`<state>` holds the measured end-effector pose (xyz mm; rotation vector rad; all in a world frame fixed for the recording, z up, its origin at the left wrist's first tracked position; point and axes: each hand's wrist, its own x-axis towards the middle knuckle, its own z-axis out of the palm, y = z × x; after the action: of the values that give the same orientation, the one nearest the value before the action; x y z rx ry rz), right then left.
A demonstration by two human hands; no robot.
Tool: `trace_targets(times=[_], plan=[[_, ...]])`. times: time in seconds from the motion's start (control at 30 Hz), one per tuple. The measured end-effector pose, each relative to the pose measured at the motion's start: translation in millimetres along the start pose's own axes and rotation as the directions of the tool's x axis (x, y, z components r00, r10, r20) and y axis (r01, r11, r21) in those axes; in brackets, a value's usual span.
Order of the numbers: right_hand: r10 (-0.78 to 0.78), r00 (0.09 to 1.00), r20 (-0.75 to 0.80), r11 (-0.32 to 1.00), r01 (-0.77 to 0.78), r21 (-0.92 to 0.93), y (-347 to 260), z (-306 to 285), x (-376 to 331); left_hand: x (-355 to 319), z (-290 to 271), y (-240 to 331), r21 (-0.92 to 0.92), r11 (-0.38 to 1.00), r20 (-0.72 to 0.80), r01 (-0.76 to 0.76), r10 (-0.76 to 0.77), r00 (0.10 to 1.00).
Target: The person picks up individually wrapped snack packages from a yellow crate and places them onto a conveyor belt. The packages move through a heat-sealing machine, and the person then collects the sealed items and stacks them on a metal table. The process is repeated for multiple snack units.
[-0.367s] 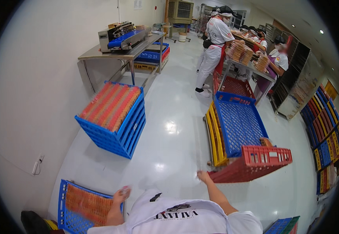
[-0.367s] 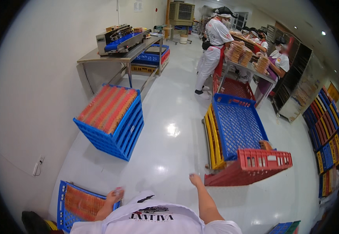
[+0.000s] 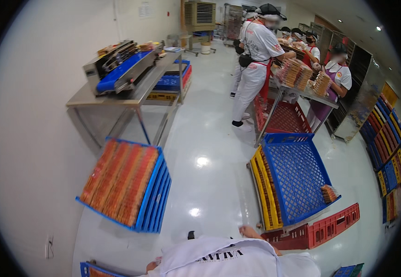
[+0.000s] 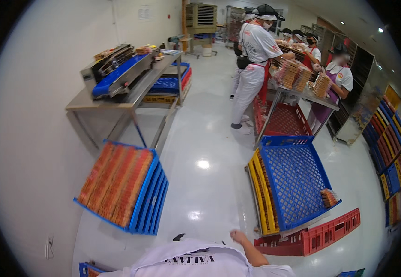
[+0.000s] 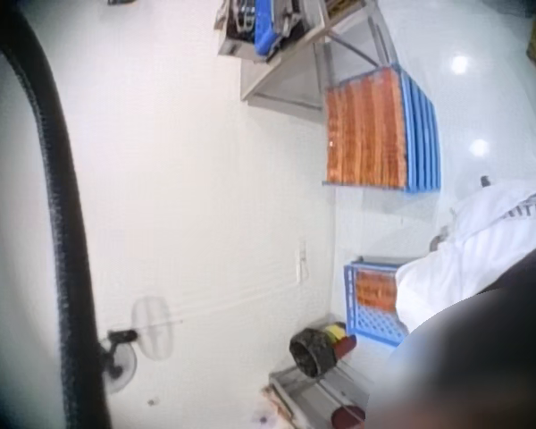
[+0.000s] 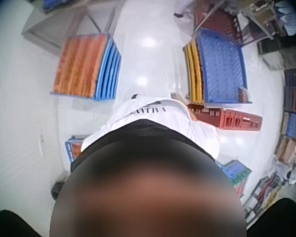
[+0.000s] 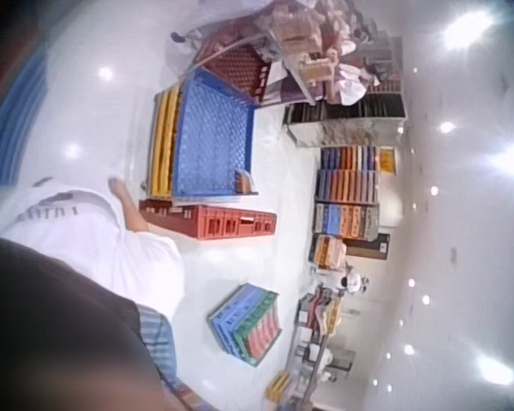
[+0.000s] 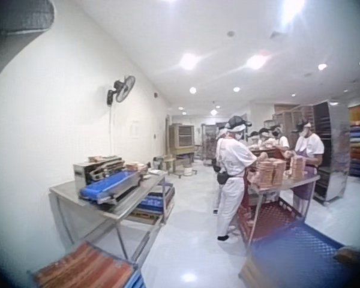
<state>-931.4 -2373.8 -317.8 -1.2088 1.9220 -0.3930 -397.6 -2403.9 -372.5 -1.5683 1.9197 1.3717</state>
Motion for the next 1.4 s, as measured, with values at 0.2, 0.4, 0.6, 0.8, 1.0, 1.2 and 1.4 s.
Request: trace_targets(times=[0.2,0.4,0.6,0.8,1.0,1.2,1.4], plan=[[0.447,0.887,0.116,0.894,-0.443,-0.059,13,-64,28,216,-235,177,0.292,0.928,0.094,-0.229,0.211,0.973],[0.385,0.920,0.072,0.918,-0.374,-0.129,-2,-168,245,363,-400,362,-0.569,0.708,-0.362,-0.419,0.242,0.900],[-0.056,0.954,-0.295,0.998,0.065,0.022,-151,-336,583,447,-468,459,-0.713,0.557,-0.456,-0.426,0.093,0.885],[-0.196,0.964,-0.182,0.925,0.244,0.292,-323,-441,701,585,-580,492,-0.662,0.594,-0.459,-0.457,0.160,0.874],[0.061,0.972,-0.227,0.847,0.070,0.527,-313,-504,743,734,-779,670,-0.238,0.713,-0.431,-0.659,0.531,0.730],[0.244,0.955,-0.167,0.698,-0.053,0.714,-273,-576,896,832,-885,839,-0.013,0.740,-0.360,-0.672,0.623,0.694],[-0.003,0.955,-0.295,0.882,0.142,0.449,-347,-687,1132,977,-849,734,-0.475,0.695,-0.473,-0.540,0.315,0.823]])
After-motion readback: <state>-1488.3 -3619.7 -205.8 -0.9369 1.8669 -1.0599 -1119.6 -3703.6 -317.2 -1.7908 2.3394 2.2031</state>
